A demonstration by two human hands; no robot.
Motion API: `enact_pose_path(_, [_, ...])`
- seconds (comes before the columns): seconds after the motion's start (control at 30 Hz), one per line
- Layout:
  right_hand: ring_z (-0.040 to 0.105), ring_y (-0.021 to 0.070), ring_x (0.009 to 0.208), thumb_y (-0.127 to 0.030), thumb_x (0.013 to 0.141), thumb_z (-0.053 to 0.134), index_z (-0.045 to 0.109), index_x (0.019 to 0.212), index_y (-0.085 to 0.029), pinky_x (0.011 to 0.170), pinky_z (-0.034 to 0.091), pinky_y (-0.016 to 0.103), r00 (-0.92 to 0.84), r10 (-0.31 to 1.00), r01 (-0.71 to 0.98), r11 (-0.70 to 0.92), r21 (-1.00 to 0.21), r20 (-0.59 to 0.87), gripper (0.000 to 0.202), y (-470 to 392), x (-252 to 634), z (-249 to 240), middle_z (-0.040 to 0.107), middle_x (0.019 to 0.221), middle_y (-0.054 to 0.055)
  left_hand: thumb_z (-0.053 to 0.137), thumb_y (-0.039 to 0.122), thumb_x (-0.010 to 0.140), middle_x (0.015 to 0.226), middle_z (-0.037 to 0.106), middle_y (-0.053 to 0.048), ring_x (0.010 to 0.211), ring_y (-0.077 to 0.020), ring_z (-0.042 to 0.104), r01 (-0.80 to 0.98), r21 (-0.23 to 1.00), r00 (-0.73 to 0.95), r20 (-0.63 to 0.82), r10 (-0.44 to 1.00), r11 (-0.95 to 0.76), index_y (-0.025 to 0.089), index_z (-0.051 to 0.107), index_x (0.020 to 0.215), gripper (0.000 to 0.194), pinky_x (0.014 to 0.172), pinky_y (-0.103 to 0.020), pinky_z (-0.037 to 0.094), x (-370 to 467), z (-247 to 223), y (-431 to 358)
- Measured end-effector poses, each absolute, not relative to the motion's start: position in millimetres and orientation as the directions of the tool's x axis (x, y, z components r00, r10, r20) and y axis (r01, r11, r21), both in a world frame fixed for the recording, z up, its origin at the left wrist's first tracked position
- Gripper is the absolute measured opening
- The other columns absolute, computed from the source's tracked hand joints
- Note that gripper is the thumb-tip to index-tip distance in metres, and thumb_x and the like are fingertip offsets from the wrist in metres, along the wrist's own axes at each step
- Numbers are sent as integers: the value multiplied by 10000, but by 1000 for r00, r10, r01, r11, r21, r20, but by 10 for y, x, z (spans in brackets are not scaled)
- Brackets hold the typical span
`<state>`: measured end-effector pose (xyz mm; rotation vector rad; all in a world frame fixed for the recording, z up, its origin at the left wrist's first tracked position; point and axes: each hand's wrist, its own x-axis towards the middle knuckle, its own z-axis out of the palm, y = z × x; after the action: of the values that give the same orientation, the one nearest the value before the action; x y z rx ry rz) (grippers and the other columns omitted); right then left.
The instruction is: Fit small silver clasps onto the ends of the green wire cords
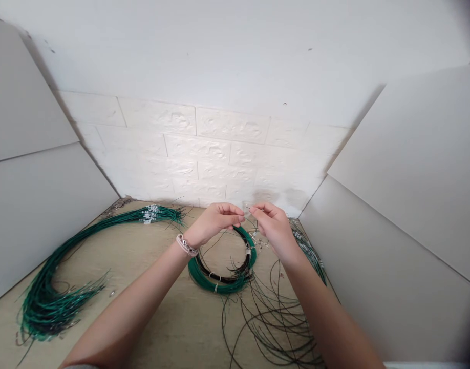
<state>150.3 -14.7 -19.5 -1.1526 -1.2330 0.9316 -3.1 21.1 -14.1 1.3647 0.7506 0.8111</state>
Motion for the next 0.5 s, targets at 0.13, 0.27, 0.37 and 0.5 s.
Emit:
enact_pose_path(0.13, [258,41,373,-346,677,583,549,668,-165,367,203,188,121,970,69,203,-977,210,184,-135,1502,-214,384,445,-70,673,194,636,660,602,-10,613,-75,524,-43,999,518,20,855,3,116,625,746,143,574,-198,392,-29,-140,205])
enact_pose_path(0.27, [273,47,379,-337,677,572,547,654,-167,381,223,195,115,972,97,194,-976,204,173,-148,1496,-194,397,455,-67,671,221,646,677,599,-11,630,-76,525,-43,999,518,48,854,-31,115,631,769,167,585,-199,393,-27,-121,188])
enact_pose_path(0.37, [294,55,393,-314,674,558,550,649,-165,393,236,203,122,968,160,198,-967,219,151,-169,1487,-166,416,474,-59,668,240,656,658,588,-7,624,-76,523,-50,997,524,69,849,-50,111,617,759,172,582,-199,388,-16,-119,176])
enact_pose_path(0.5, [327,70,433,-311,681,538,547,637,-166,417,249,208,129,951,306,231,-924,281,152,-198,1481,-146,419,482,-50,680,232,650,667,581,4,628,-73,524,-113,992,510,104,854,-53,117,587,778,195,582,-197,384,-6,-145,182])
